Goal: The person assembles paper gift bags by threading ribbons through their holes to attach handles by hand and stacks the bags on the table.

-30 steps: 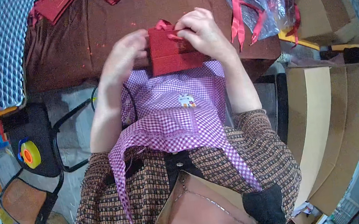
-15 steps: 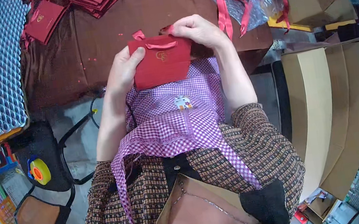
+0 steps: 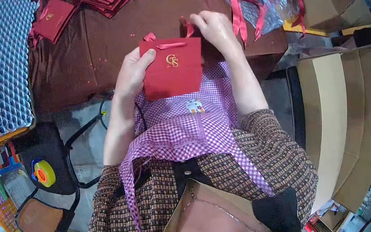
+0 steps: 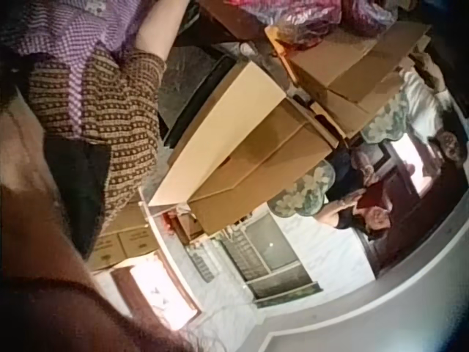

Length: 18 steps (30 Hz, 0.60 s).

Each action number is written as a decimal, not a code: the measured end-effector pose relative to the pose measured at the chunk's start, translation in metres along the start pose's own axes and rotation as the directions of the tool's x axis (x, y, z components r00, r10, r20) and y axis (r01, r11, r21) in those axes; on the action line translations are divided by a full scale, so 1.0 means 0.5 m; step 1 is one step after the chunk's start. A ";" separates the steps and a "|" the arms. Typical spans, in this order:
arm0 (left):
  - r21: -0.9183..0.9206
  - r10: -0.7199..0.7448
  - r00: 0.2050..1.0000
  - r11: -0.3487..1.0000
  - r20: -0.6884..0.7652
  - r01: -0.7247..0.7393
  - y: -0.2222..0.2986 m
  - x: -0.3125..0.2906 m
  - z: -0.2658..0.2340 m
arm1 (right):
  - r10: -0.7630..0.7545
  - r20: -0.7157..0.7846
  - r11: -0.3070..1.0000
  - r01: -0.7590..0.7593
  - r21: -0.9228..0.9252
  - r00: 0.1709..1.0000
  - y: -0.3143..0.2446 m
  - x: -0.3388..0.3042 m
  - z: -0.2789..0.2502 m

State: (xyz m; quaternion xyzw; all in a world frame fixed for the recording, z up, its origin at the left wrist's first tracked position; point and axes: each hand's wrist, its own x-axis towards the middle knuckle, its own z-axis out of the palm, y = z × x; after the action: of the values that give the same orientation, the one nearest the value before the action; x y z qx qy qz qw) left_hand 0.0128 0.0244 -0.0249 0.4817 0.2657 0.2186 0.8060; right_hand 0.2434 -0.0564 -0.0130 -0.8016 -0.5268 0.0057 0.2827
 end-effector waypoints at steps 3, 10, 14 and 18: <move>0.099 0.013 0.999 0.995 0.041 -0.017 -0.002 -0.002 0.007 | -0.234 0.033 0.972 0.233 0.039 0.972 -0.044 0.008 -0.030; 0.329 0.007 0.998 0.944 0.058 -0.026 0.004 -0.008 0.028 | -0.293 -0.219 0.795 0.365 0.485 0.931 -0.118 -0.001 0.044; 0.295 0.060 0.997 0.955 -0.052 -0.042 0.044 -0.019 0.032 | -0.290 -0.215 0.775 0.361 0.519 0.933 -0.127 0.014 0.027; 0.853 0.633 0.772 0.433 -0.059 -0.290 0.114 -0.021 0.016 | -0.425 -0.345 0.806 0.524 0.276 0.836 -0.069 0.021 -0.002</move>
State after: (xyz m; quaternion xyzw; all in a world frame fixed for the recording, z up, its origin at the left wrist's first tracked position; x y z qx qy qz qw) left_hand 0.0044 0.0379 0.0316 0.7953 0.3360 0.3768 0.3355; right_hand 0.2192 -0.0380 0.0068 -0.5701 -0.6586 -0.0774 0.4850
